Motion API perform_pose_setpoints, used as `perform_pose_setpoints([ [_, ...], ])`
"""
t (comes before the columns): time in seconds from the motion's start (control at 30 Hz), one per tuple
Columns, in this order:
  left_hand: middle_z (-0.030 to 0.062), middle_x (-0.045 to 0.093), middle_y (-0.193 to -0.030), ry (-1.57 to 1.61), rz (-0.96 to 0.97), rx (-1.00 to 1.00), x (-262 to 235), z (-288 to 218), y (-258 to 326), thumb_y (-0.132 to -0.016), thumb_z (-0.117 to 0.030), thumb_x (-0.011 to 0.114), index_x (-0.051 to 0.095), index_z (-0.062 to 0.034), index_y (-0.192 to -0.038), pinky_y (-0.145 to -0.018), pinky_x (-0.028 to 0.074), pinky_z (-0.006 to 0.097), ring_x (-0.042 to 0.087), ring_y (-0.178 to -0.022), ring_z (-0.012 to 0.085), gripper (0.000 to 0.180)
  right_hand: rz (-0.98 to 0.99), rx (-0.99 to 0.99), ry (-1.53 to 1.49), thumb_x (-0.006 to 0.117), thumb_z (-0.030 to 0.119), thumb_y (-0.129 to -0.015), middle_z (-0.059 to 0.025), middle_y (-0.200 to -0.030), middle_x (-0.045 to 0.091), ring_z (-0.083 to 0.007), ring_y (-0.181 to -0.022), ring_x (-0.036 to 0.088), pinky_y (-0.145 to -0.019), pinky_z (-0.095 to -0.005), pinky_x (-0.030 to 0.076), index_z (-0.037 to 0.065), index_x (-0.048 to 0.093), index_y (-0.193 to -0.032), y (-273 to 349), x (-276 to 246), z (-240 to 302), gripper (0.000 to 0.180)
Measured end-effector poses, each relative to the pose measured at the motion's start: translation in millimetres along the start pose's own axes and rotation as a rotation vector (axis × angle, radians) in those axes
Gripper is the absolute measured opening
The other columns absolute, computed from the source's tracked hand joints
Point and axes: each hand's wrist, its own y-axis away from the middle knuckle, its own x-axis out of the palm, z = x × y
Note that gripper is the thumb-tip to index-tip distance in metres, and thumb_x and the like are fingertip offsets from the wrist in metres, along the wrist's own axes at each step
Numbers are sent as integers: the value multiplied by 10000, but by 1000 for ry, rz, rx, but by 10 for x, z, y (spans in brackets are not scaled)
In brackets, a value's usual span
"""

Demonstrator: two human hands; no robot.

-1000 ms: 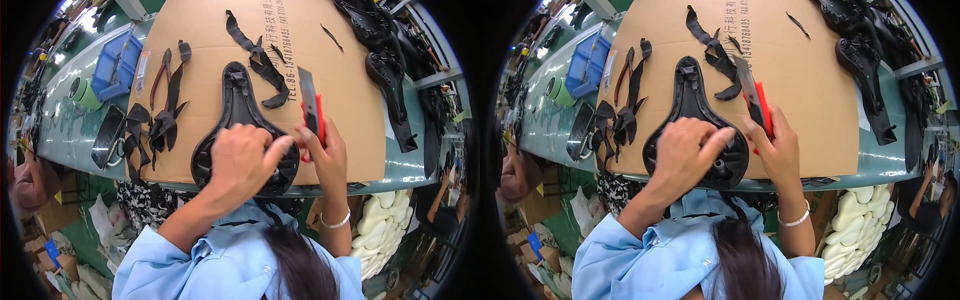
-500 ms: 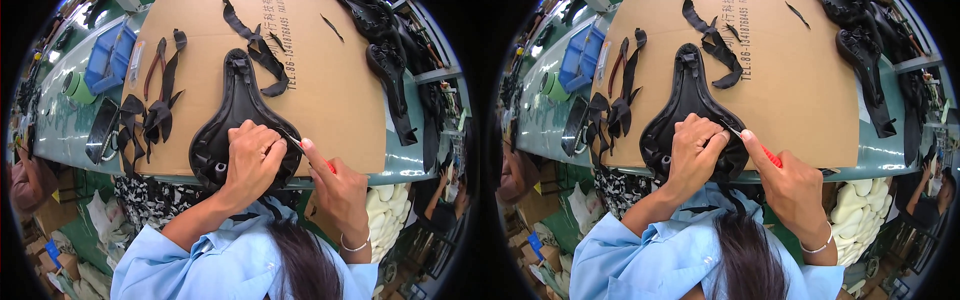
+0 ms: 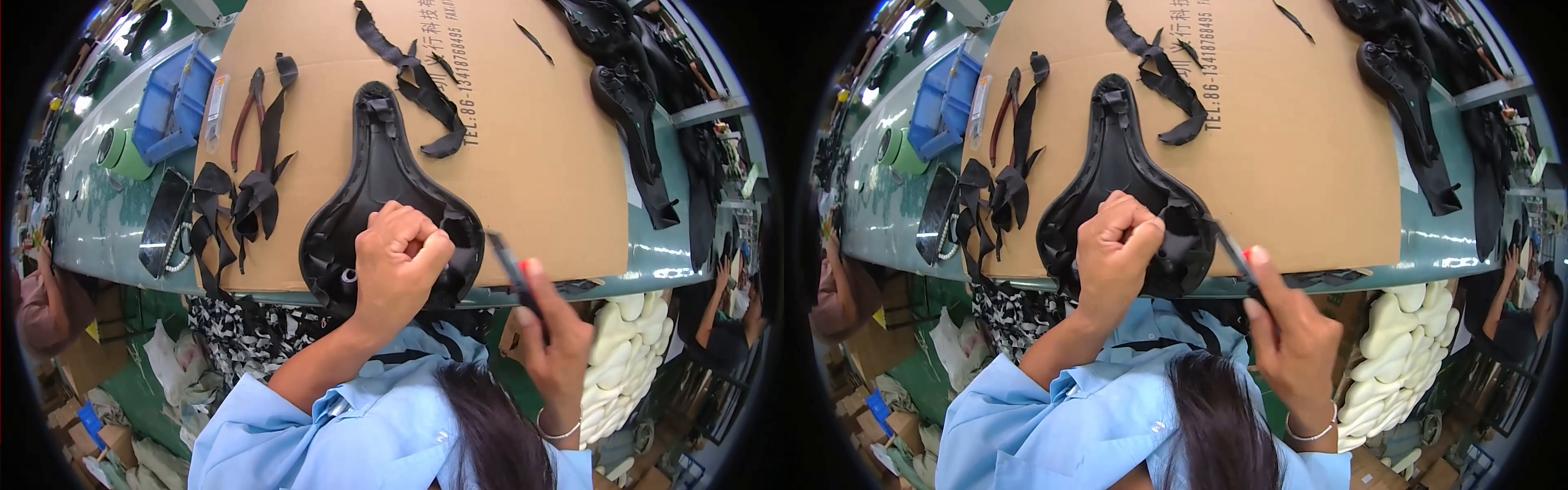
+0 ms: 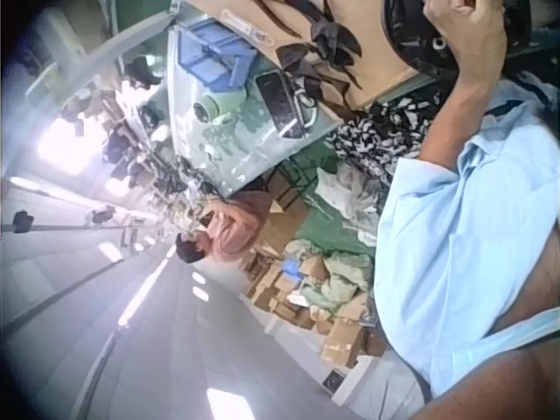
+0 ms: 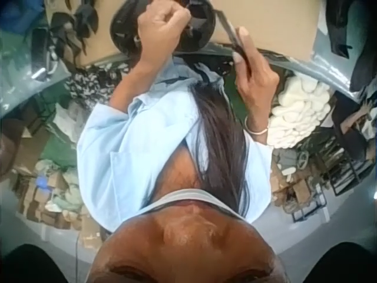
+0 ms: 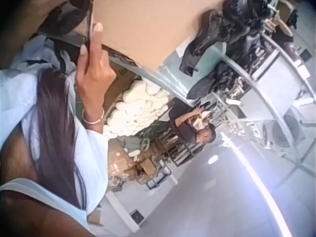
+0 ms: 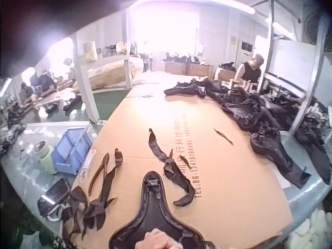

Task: Trimming excess black material from bicycle seats using a utility knife.

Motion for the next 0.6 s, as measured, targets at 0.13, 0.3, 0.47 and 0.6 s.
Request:
perform_pose_setpoints([
  [0.13,13,471,-582,208,-62,-81,3,22,55,-742,-19,587,501,-12,-612,-680,348,287,430,-653,127,156,81,-162,137,657,62,-827,-61,-628,498,-227,-501,511,-483,-370,412,197,533,-1360,-380,4,89,564],
  [0.3,28,521,-679,507,-189,-56,19,41,35,-801,-44,574,535,1,-666,-764,386,277,476,-779,126,148,296,-120,305,627,35,-829,-85,-603,474,-246,-492,476,-484,-387,358,164,520,-1369,-360,-147,274,565],
  [0.47,11,538,-727,772,-360,-52,86,-78,-55,-860,-85,541,587,-35,-747,-707,376,230,485,-796,69,132,211,124,204,651,131,-856,-72,-628,475,-247,-490,501,-466,-375,402,221,498,-1391,192,-28,225,564],
  [0.6,-8,538,-751,740,-24,-176,7,-106,-10,-873,-65,522,564,-51,-743,-514,331,211,439,-591,52,137,94,41,288,648,139,-861,-66,-628,477,-252,-491,505,-465,-376,399,247,499,-1390,44,80,101,561],
])
